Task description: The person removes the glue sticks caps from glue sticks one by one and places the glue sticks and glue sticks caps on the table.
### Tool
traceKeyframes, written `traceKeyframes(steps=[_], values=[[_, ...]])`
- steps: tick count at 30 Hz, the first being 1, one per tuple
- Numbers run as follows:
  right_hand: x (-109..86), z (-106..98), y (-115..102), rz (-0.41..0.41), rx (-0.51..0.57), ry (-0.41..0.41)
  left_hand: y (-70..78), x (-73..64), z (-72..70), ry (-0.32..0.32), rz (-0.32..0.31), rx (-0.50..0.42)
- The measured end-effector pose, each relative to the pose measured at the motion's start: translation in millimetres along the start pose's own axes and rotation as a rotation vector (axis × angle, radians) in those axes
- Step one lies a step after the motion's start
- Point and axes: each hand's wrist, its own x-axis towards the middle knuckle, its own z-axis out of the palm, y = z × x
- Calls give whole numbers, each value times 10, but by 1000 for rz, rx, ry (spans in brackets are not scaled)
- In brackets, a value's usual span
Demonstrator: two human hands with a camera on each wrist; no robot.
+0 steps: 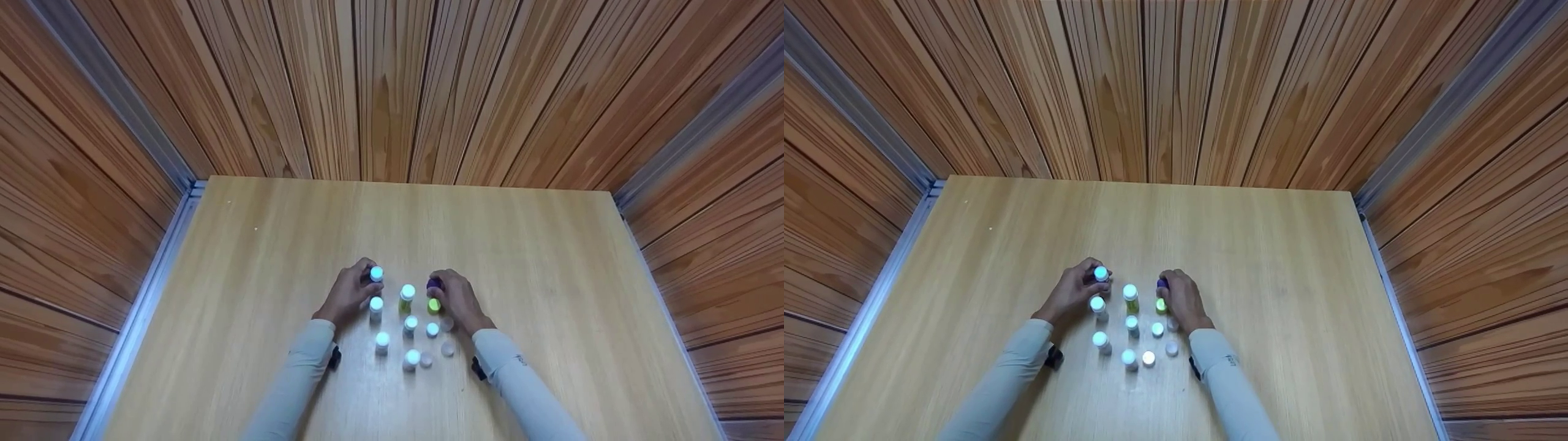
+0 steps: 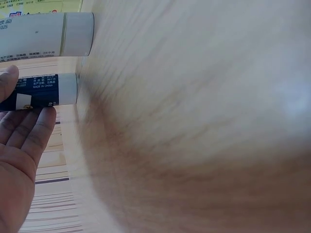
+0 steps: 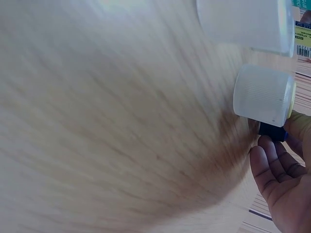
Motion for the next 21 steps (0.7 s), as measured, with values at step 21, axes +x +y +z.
traceKeyframes(steps=[21], values=[[-67,-53,25,1,96,46,-61,-75,6,28,50,-3]])
